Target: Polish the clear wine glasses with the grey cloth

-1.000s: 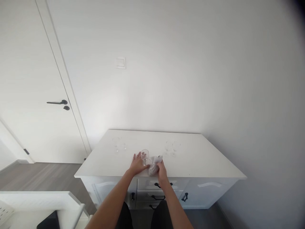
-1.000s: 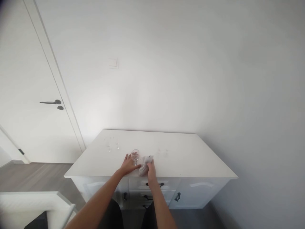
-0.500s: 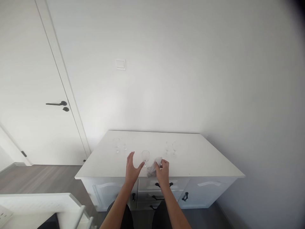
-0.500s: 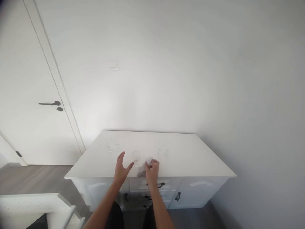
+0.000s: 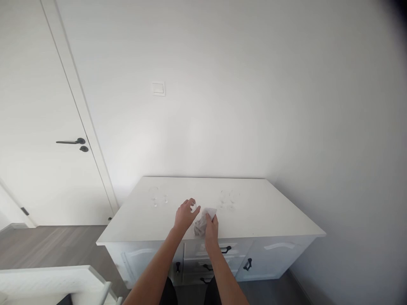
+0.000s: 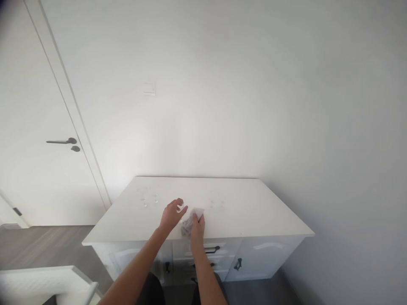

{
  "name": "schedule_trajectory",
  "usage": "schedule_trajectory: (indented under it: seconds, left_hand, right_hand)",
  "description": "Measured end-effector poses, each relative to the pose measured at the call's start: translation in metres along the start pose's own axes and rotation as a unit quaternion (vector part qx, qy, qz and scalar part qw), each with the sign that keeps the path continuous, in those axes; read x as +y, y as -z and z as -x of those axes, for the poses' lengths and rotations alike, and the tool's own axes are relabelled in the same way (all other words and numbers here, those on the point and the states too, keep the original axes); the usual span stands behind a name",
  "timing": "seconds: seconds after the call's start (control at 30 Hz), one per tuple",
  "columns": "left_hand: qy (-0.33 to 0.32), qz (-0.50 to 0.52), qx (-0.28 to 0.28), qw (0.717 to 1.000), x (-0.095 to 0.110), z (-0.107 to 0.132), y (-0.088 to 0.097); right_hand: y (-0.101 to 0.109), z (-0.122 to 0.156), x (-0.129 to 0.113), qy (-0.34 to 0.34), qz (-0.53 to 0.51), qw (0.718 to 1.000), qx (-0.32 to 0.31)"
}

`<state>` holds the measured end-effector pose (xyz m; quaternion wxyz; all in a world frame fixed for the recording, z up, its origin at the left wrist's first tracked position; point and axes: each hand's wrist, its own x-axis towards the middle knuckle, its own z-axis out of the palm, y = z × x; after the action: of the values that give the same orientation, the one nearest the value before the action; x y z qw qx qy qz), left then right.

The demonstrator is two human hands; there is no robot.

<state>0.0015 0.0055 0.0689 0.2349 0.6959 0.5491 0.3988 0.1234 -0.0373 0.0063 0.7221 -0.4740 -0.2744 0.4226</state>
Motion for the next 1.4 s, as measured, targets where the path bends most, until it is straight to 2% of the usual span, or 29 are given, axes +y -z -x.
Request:
schedule_trajectory:
  seconds: [0.07, 0.13, 0.2, 0.23, 0.3, 0.4, 0.47, 0.53, 0.7, 0.83, 1.1, 1.2, 1.3, 1.4]
  left_hand:
    - [0.059, 0.167, 0.085, 0.98, -0.005, 0.008, -0.011]
    - [0.121, 0.327, 0.139, 0.927, -0.007, 0.02, -0.025]
    - [0.145, 0.41, 0.123, 0.892, -0.008, 0.032, -0.037]
    - [0.15, 0.419, 0.096, 0.89, -0.009, 0.037, -0.042]
    - [0.136, 0.382, 0.048, 0.913, -0.012, 0.045, -0.045]
    - [0.071, 0.273, -0.035, 0.959, -0.019, 0.044, -0.038]
    - [0.027, 0.205, -0.08, 0.975, -0.022, 0.037, -0.031]
    - [-0.006, 0.153, -0.093, 0.984, -0.024, 0.03, -0.025]
    - [-0.058, 0.113, -0.122, 0.984, -0.034, 0.018, -0.023]
    - [-0.077, 0.117, -0.107, 0.984, -0.047, 0.018, -0.03]
    - [-0.095, -0.021, -0.091, 0.991, -0.061, 0.011, -0.043]
    - [-0.09, -0.053, -0.121, 0.987, -0.06, 0.012, -0.038]
    - [-0.096, -0.078, -0.152, 0.981, -0.059, 0.015, -0.033]
    - [-0.095, -0.085, -0.154, 0.98, -0.058, 0.016, -0.032]
  right_hand:
    - [0.002, -0.001, 0.004, 0.002, -0.032, 0.998, 0.053]
    - [0.0, -0.002, 0.004, -0.018, -0.084, 0.995, 0.052]
    - [-0.004, -0.003, 0.001, -0.057, -0.14, 0.988, -0.009]
    - [-0.006, -0.004, -0.002, -0.076, -0.158, 0.984, -0.038]
    - [-0.008, -0.006, -0.009, -0.097, -0.167, 0.979, -0.063]
    - [-0.008, -0.006, -0.02, -0.076, -0.145, 0.985, -0.05]
    - [-0.009, -0.005, -0.025, -0.058, -0.123, 0.99, -0.044]
    - [-0.01, -0.004, -0.027, -0.045, -0.094, 0.994, -0.044]
    - [-0.014, -0.008, -0.023, -0.008, -0.015, 0.998, -0.057]
    - [-0.016, -0.018, -0.013, 0.046, 0.057, 0.995, -0.066]
    - [-0.015, -0.018, -0.016, 0.11, 0.158, 0.969, -0.156]
    - [-0.006, -0.012, -0.015, 0.089, 0.125, 0.97, -0.187]
    - [0.008, -0.007, -0.011, 0.042, 0.002, 0.974, -0.224]
    - [0.022, -0.007, -0.014, 0.003, -0.065, 0.976, -0.206]
